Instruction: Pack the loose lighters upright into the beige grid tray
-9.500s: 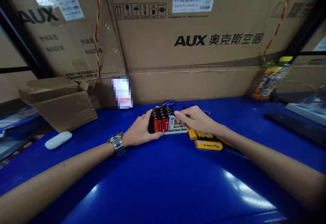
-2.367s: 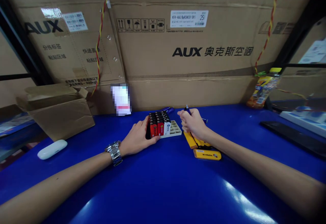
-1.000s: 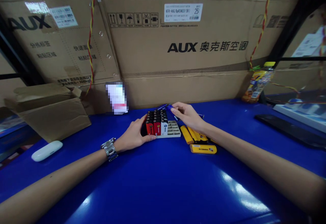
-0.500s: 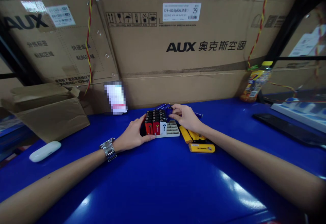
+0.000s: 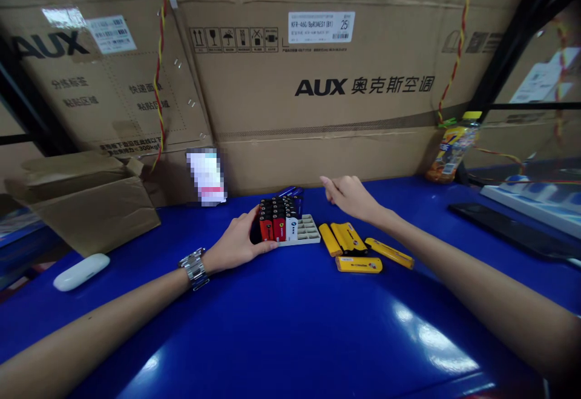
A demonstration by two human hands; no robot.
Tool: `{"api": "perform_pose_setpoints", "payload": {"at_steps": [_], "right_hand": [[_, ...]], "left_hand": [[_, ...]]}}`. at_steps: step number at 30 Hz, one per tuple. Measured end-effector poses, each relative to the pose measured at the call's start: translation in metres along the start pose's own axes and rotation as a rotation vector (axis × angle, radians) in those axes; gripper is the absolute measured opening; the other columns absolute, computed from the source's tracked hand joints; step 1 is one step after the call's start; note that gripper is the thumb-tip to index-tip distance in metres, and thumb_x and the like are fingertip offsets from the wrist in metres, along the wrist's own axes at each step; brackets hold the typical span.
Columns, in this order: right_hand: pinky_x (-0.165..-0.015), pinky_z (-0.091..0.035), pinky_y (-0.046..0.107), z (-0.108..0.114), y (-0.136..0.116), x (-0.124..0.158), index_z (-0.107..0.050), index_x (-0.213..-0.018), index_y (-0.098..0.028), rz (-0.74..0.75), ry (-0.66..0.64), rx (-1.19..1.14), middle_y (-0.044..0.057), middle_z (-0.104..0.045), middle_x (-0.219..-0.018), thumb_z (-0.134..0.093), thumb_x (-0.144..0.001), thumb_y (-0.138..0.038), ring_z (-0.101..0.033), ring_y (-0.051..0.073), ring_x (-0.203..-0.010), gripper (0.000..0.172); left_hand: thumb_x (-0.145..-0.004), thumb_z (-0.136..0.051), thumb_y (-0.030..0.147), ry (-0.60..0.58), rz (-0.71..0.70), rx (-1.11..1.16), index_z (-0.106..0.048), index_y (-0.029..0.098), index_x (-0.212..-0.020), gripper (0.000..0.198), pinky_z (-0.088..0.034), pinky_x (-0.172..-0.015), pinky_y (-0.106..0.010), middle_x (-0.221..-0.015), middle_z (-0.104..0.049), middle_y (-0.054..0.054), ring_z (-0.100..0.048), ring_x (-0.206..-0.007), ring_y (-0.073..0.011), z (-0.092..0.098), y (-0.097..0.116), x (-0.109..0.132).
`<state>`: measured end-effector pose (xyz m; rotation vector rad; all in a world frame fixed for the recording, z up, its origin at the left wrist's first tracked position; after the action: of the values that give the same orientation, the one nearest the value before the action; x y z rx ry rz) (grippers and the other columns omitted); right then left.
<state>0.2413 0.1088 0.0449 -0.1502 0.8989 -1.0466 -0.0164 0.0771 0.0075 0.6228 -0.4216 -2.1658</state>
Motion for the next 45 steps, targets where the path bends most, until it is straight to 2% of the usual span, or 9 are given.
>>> {"api": "perform_pose_setpoints", "payload": {"at_steps": [3, 6, 10, 14, 19, 24, 28, 38, 45], "right_hand": [[-0.061, -0.036, 0.031, 0.008, 0.022, -0.002, -0.054, -0.051, -0.020, -0.037, -0.019, 0.101, 0.003, -0.053, -0.049, -0.052, -0.086, -0.032, -0.048, 0.015, -0.051, 0.037], [-0.066, -0.038, 0.034, 0.008, 0.041, 0.000, -0.061, -0.080, -0.018, -0.106, -0.115, 0.386, 0.011, -0.063, -0.072, -0.052, -0.083, -0.024, -0.056, 0.022, -0.070, 0.012], [-0.077, -0.040, 0.043, 0.001, 0.053, 0.006, -0.057, -0.103, -0.013, -0.167, -0.308, 0.703, 0.020, -0.060, -0.105, -0.041, -0.089, -0.038, -0.055, 0.034, -0.099, 0.033], [-0.080, -0.041, 0.046, -0.007, 0.058, 0.010, -0.058, -0.102, -0.011, -0.204, -0.450, 0.727, 0.022, -0.059, -0.105, -0.043, -0.088, -0.035, -0.055, 0.036, -0.101, 0.032], [-0.077, -0.045, 0.038, -0.010, 0.046, 0.005, -0.050, -0.097, -0.016, -0.156, -0.327, 0.466, 0.017, -0.062, -0.095, -0.031, -0.093, -0.025, -0.060, 0.026, -0.090, 0.022], [-0.060, -0.052, 0.033, -0.012, 0.018, 0.006, -0.040, -0.098, -0.025, -0.264, -0.062, -0.587, 0.005, -0.060, -0.085, -0.035, -0.091, -0.046, -0.060, 0.019, -0.078, 0.022], [-0.054, -0.049, 0.030, -0.019, -0.002, 0.008, -0.045, -0.095, -0.026, -0.366, 0.037, -0.977, -0.002, -0.052, -0.067, -0.047, -0.085, -0.047, -0.053, 0.014, -0.061, 0.023], [-0.040, -0.042, 0.028, -0.032, -0.015, 0.016, -0.042, -0.051, -0.022, -0.475, 0.084, -0.940, -0.002, -0.043, -0.039, -0.048, -0.080, -0.058, -0.042, 0.011, -0.036, 0.047], [-0.030, -0.018, 0.020, -0.039, -0.018, 0.018, -0.030, -0.051, -0.022, -0.455, 0.110, -0.920, -0.010, -0.025, -0.036, -0.059, -0.076, -0.033, -0.020, 0.003, -0.030, 0.039]], "left_hand": [[-0.072, -0.062, 0.056, 0.003, 0.018, 0.001, -0.028, 0.017, -0.139, 0.085, -0.042, -0.093, -0.050, -0.132, -0.050, -0.016, -0.052, -0.113, -0.0322, 0.000, -0.001, 0.000], [-0.072, -0.062, 0.058, 0.012, 0.047, -0.010, -0.028, 0.015, -0.139, 0.086, -0.042, -0.092, -0.052, -0.129, -0.052, -0.017, -0.052, -0.113, -0.0329, -0.001, -0.003, 0.000], [-0.072, -0.062, 0.058, 0.029, 0.067, -0.006, -0.031, 0.017, -0.138, 0.083, -0.043, -0.091, -0.051, -0.128, -0.053, -0.016, -0.053, -0.111, -0.0332, 0.000, -0.005, 0.000], [-0.072, -0.061, 0.057, 0.036, 0.090, -0.020, -0.031, 0.019, -0.137, 0.082, -0.044, -0.090, -0.048, -0.130, -0.052, -0.014, -0.053, -0.111, -0.0331, 0.001, -0.005, 0.000], [-0.073, -0.061, 0.057, 0.031, 0.075, -0.015, -0.032, 0.019, -0.137, 0.079, -0.044, -0.089, -0.049, -0.128, -0.053, -0.014, -0.054, -0.109, -0.0330, 0.001, -0.003, 0.000], [-0.073, -0.061, 0.056, 0.038, 0.070, -0.021, -0.034, 0.020, -0.135, 0.077, -0.044, -0.089, -0.049, -0.127, -0.053, -0.013, -0.054, -0.109, -0.0334, 0.001, -0.003, -0.001], [-0.073, -0.061, 0.054, 0.048, 0.046, -0.024, -0.033, 0.019, -0.136, 0.077, -0.044, -0.089, -0.050, -0.124, -0.055, -0.014, -0.054, -0.108, -0.0334, 0.000, -0.004, 0.000], [-0.073, -0.061, 0.054, 0.039, 0.051, -0.015, -0.030, 0.019, -0.138, 0.080, -0.043, -0.088, -0.050, -0.121, -0.057, -0.014, -0.054, -0.108, -0.0330, 0.001, 0.000, 0.000], [-0.074, -0.060, 0.055, 0.041, 0.046, -0.045, -0.031, 0.020, -0.138, 0.078, -0.042, -0.089, -0.049, -0.122, -0.056, -0.013, -0.054, -0.109, -0.0325, 0.000, -0.001, 0.000]]}}
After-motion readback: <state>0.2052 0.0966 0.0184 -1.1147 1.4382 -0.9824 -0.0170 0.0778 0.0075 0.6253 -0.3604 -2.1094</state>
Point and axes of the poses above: each hand's wrist, its own x-axis away from the middle knuckle, its own z-axis out of the back of the hand, y = z × x, the point moved 4 cm from there along -x, towards the middle knuckle
